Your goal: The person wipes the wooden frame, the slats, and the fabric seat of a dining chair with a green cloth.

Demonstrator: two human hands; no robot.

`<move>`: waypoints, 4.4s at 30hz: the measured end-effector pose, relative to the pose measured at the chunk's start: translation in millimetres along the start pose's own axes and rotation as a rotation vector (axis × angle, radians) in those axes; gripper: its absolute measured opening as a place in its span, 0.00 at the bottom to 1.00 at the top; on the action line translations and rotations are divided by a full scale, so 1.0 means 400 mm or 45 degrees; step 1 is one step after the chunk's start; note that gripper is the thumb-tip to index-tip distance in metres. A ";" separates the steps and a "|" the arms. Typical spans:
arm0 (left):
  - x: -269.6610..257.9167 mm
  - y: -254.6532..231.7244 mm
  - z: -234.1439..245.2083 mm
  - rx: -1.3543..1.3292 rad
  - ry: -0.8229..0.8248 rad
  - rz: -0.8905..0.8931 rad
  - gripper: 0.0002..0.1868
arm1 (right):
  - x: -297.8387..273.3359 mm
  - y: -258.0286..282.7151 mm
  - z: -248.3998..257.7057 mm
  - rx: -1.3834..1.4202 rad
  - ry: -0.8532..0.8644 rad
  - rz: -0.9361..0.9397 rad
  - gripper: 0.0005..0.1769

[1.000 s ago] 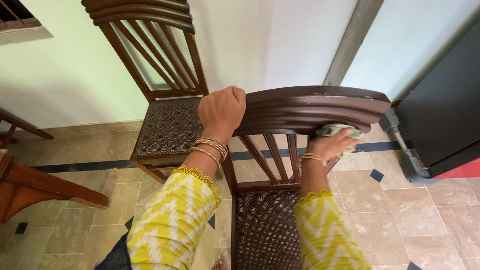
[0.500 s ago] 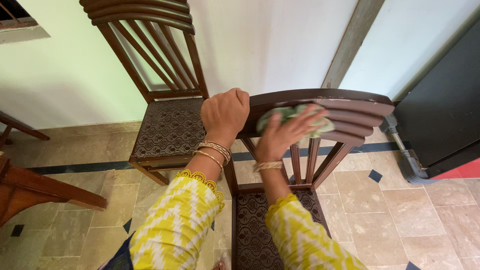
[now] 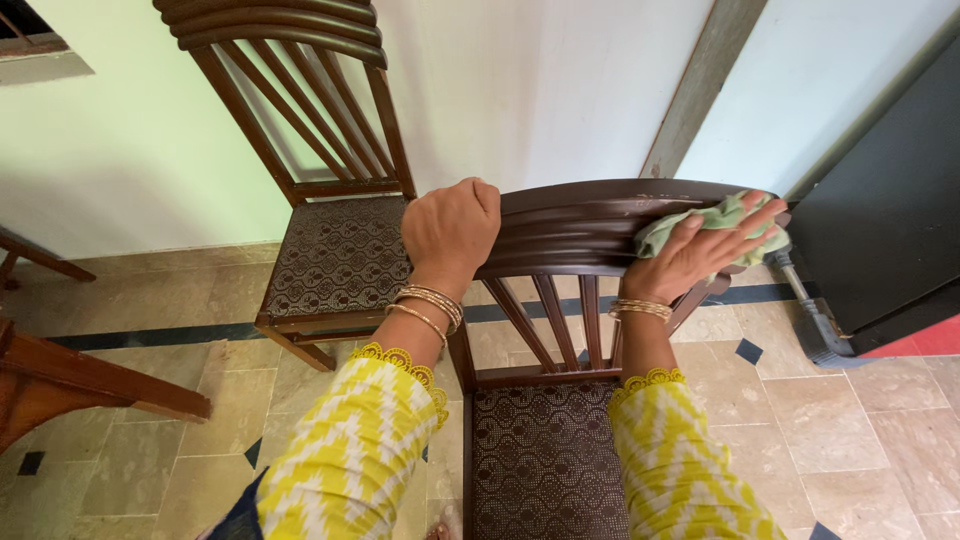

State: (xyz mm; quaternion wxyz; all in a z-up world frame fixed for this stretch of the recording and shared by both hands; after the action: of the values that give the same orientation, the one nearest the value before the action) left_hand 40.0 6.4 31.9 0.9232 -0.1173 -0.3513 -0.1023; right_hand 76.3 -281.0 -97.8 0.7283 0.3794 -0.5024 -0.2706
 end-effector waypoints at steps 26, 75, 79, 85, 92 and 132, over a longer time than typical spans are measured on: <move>-0.005 0.003 -0.003 0.009 0.061 0.045 0.25 | 0.185 0.097 0.067 -0.112 0.386 0.687 0.20; 0.001 0.008 -0.013 0.014 0.131 0.094 0.28 | -0.088 0.196 0.022 -0.096 0.197 0.375 0.30; 0.000 0.015 -0.013 -0.036 0.124 0.095 0.26 | -0.238 0.355 0.044 -0.162 0.535 0.879 0.26; 0.009 0.050 -0.032 -0.321 0.509 0.158 0.28 | -0.062 0.364 0.030 -0.087 0.500 1.036 0.17; -0.043 0.175 -0.011 -0.543 0.792 0.193 0.36 | 0.047 0.301 0.060 -0.248 0.393 0.789 0.24; -0.073 0.215 -0.126 -1.257 0.369 0.245 0.30 | -0.422 0.510 0.073 -0.160 0.490 0.975 0.24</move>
State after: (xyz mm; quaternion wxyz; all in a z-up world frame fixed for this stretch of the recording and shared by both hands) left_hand 73.3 76.6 -36.7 0.8023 -0.5549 -0.1176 -0.1857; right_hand -7.0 -43.1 -12.3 0.8783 0.1642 -0.4444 0.0647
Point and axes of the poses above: each hand's wrist, its own x-axis towards the middle knuckle, its own z-axis out of the back of the hand, y = z × x, the point moved 5 cm from there along x, towards the middle knuckle, and after that the axes turned 13 degrees about -z, right-handed, at the moved point
